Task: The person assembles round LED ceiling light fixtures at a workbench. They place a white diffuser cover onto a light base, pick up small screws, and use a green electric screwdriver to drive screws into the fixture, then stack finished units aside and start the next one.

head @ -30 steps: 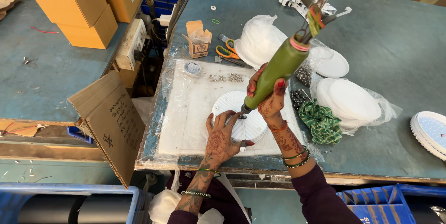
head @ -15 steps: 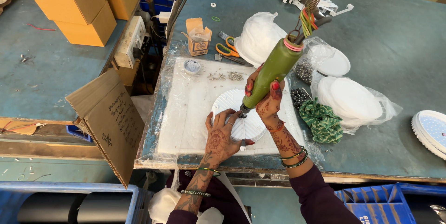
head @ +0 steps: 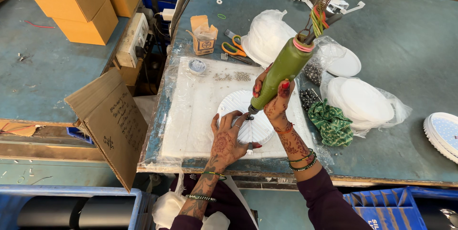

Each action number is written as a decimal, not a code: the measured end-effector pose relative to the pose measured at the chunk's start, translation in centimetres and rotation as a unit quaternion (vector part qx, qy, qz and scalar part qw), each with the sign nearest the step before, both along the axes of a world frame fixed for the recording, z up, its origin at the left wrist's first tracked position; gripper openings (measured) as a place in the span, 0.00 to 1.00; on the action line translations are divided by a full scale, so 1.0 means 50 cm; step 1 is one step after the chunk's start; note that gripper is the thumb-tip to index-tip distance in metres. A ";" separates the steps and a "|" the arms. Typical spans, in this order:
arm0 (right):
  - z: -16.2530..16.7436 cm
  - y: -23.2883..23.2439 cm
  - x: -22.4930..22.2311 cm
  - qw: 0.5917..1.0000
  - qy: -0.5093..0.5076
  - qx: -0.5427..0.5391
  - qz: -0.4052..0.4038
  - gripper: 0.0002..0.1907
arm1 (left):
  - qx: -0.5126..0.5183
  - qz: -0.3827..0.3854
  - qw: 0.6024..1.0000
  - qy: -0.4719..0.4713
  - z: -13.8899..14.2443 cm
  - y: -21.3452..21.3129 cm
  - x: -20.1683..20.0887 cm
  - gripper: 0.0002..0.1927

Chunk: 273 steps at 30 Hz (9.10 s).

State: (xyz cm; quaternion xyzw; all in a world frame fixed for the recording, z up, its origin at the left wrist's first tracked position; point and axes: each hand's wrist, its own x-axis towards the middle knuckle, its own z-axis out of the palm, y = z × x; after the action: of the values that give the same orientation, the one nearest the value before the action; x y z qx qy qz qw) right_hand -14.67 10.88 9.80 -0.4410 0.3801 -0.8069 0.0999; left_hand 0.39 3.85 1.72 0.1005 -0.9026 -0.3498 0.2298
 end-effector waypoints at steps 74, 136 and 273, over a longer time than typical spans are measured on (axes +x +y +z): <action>0.134 0.137 -0.045 0.996 0.005 0.047 -0.075 0.35 | 0.033 0.035 0.993 0.103 0.028 -0.030 -0.102 0.07; -0.068 0.329 0.093 0.989 -0.127 0.070 -0.002 0.40 | 0.115 -0.031 0.991 -0.065 -0.029 0.233 -0.009 0.06; -0.163 0.210 0.239 0.903 -0.304 0.261 0.154 0.13 | -0.112 -0.065 0.961 0.244 0.016 0.053 0.154 0.14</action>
State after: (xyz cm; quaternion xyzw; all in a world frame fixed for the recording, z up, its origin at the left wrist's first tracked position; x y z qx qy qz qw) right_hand -2.71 21.36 1.66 -0.1850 0.4558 -0.7483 0.4451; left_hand 8.10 6.53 2.53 -0.0731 -0.8570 -0.2747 0.4298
